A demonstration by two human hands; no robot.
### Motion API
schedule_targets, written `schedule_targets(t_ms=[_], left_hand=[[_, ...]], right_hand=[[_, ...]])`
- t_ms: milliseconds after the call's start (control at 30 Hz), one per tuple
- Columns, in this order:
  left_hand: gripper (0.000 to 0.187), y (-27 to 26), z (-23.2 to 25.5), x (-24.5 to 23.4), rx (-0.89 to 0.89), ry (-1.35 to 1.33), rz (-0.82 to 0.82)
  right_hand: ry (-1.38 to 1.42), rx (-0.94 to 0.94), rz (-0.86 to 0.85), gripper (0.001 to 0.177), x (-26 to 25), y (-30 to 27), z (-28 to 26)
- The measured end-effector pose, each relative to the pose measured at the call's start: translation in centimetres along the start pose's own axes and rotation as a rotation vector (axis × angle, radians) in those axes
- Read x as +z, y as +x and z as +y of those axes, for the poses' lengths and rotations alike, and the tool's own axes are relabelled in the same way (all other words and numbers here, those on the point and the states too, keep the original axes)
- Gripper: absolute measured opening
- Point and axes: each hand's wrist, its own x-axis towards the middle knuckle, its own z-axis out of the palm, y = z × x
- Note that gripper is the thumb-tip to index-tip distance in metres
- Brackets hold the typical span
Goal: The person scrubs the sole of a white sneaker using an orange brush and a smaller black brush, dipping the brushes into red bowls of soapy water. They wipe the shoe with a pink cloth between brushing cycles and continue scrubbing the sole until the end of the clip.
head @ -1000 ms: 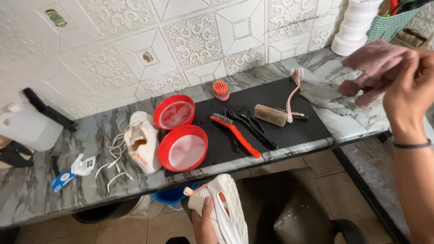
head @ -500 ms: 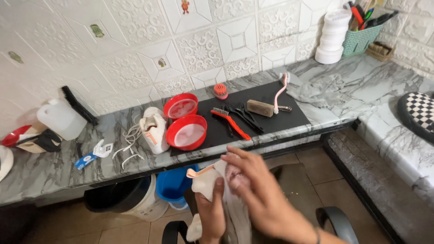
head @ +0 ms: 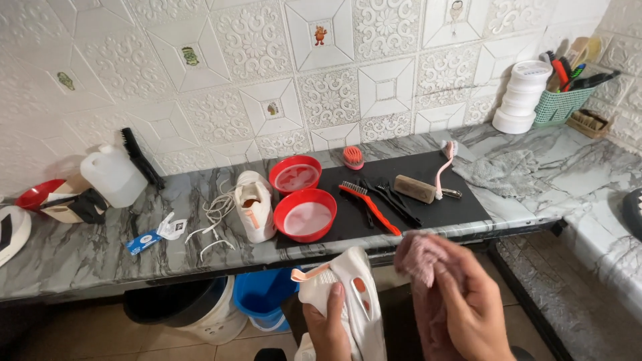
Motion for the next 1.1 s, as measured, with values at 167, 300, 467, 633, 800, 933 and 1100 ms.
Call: schedule_targets(t_ms=[167,300,467,633,800,933,1100], left_hand=[[0.057,1.4,-4.8,-1.8,0.185,-0.035,-0.190],[0.064,0.8,-4.6,-2.7,0.133,-0.072,-0.048],[0.056,-3.8,1.3,0.9,-0.002,-0.279,0.039],[0.061,-3.9,1.3,1.8,0.015,-0.201,0.132],[0.055,-2.2,-5.1,-0.4,0.008,-0.287,-0.227],[0.054,-4.0,-0.2,1.7,-0.014,-0.074,0.047],[0.051,-2.7,0.4,1.4,0.113,-0.279,-0.068]], right_hand=[[0.223,-0.085,-0.431,0.066,3.9,-2.4,-2.5],[0.128,-0.443,-0.376,0.047,2.6,-5.6,4.4],[-0.117,-0.296,-0.324,0.024,-1.4,-7.8,8.6],[0.089,0.249,-0.301,0.036,-5.6,-4.9,7.6],[-0.090,-0.405,-0.572,0.068,-1.0,-1.4,1.9],[-0.057,-0.329,-0.544,0.065,0.4,-2.7,1.6],[-0.249,-0.259,-0.490,0.040,-0.2,-4.4,4.4]])
